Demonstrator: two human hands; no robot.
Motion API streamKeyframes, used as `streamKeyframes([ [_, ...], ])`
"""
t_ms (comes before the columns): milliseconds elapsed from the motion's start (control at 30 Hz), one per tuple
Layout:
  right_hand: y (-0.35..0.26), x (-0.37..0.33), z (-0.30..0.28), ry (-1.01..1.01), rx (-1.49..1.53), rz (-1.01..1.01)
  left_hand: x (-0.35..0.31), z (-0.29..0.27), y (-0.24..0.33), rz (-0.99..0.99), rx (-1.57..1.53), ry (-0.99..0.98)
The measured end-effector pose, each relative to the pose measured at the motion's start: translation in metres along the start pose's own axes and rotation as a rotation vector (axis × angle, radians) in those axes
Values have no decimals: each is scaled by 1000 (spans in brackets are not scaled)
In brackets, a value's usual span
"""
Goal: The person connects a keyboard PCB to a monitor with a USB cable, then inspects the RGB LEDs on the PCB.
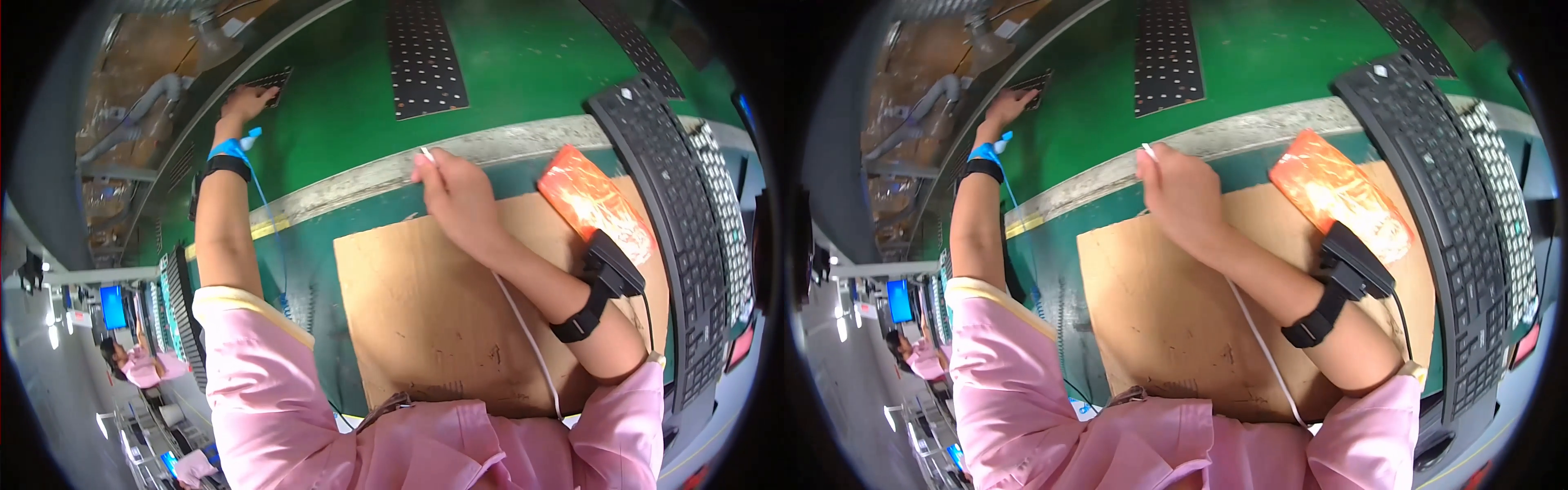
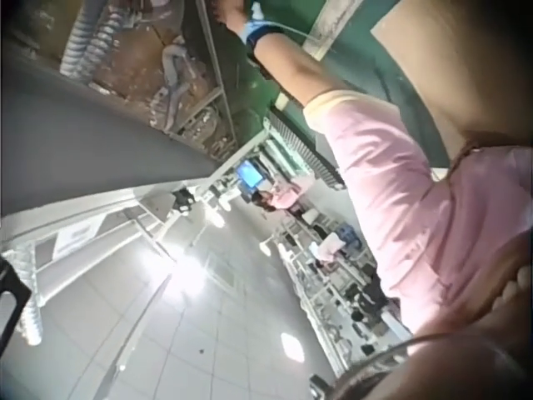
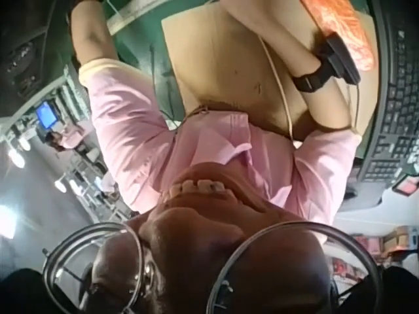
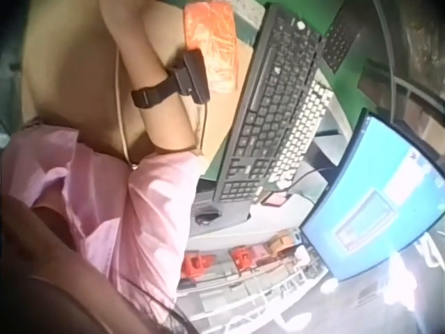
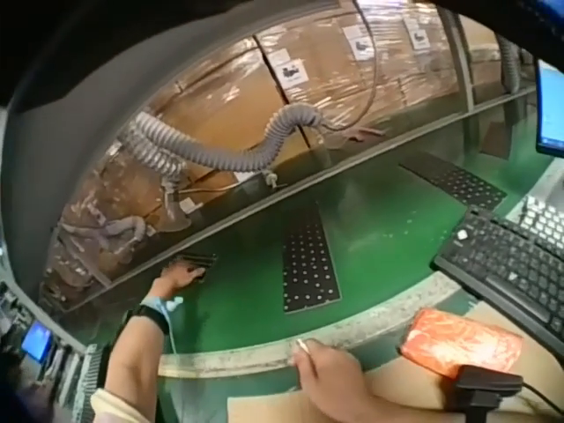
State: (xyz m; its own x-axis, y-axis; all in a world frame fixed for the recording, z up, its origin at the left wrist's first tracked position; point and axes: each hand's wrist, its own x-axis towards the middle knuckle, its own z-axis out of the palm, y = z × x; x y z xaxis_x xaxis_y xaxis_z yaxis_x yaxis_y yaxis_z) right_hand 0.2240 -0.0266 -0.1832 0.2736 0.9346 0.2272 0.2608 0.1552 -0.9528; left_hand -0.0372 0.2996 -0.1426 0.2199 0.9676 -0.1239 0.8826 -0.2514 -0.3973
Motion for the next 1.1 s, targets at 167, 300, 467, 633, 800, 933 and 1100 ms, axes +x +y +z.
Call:
streamKeyframes([
  [167, -13, 1, 5, 26, 13, 16, 41, 26, 7, -95, -271, 392],
  [300, -12, 2, 2, -38, -29, 86, 58, 25, 25, 8, -301, 400],
  [467, -14, 0, 5, -35, -80, 46, 34, 13, 47, 69, -307, 396],
  [633, -12, 2, 5, -44, -109, 44, -8, -3, 77, 65, -202, 406],
  [800, -6, 0, 8, 10, -127, 4, -58, -42, 110, 204, -470, 130],
  [933, -10, 0, 8, 15, -101, -20, -76, -70, 99, 660, -630, -66],
  [1100, -10, 1, 3, -30, -129, 22, -81, -76, 110, 1031, -117, 103],
])
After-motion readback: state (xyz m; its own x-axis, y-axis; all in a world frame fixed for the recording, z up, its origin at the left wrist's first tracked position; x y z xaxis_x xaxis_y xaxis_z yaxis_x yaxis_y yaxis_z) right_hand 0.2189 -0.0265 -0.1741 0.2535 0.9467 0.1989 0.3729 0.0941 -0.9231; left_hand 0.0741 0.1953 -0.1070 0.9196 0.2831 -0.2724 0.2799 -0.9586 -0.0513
